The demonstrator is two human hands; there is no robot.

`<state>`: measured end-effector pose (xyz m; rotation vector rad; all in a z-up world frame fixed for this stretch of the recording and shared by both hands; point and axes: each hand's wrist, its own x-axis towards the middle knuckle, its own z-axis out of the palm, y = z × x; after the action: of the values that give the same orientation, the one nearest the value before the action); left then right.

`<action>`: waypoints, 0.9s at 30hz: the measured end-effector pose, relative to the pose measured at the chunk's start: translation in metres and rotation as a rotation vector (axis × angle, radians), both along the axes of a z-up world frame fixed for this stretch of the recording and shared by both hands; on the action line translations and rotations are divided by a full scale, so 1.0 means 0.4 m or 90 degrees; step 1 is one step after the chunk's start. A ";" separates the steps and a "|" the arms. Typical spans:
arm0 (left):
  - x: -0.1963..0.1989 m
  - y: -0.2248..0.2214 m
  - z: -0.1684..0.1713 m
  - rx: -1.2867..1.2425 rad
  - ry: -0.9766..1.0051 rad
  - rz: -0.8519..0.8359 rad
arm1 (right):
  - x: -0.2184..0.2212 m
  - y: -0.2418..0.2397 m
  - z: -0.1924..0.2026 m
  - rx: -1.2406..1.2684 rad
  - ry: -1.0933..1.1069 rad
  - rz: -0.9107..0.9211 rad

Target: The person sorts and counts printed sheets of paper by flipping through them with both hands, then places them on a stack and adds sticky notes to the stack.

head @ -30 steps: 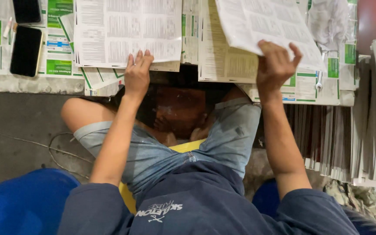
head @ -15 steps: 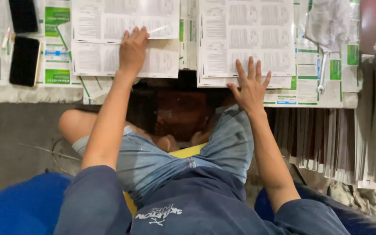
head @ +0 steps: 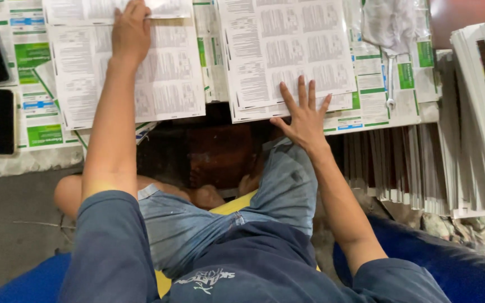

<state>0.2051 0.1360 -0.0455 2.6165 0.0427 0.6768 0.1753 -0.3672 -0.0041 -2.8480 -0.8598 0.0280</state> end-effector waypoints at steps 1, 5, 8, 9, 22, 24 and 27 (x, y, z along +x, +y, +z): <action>0.017 0.005 -0.001 -0.004 0.042 0.016 | 0.004 -0.001 0.002 -0.001 0.007 0.000; 0.038 -0.023 -0.047 0.054 0.091 0.057 | 0.027 0.001 -0.008 -0.022 0.014 0.012; -0.024 -0.105 -0.054 0.031 0.129 0.108 | 0.071 0.017 -0.011 -0.026 0.037 0.016; -0.071 -0.142 -0.050 0.030 0.133 0.085 | 0.089 0.030 -0.013 -0.033 0.041 0.010; -0.472 -0.344 0.036 0.038 0.159 0.047 | 0.367 0.223 0.032 -0.059 0.121 -0.024; -0.467 -0.343 0.043 0.033 0.167 0.055 | 0.394 0.242 0.039 -0.059 0.119 -0.020; -0.450 -0.336 0.046 0.016 0.186 0.047 | 0.443 0.272 0.049 -0.064 0.121 -0.025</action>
<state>0.0249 0.0017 -0.0273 2.7287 0.2211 0.3166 0.3524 -0.2584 0.0155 -2.8931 -0.7840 0.3390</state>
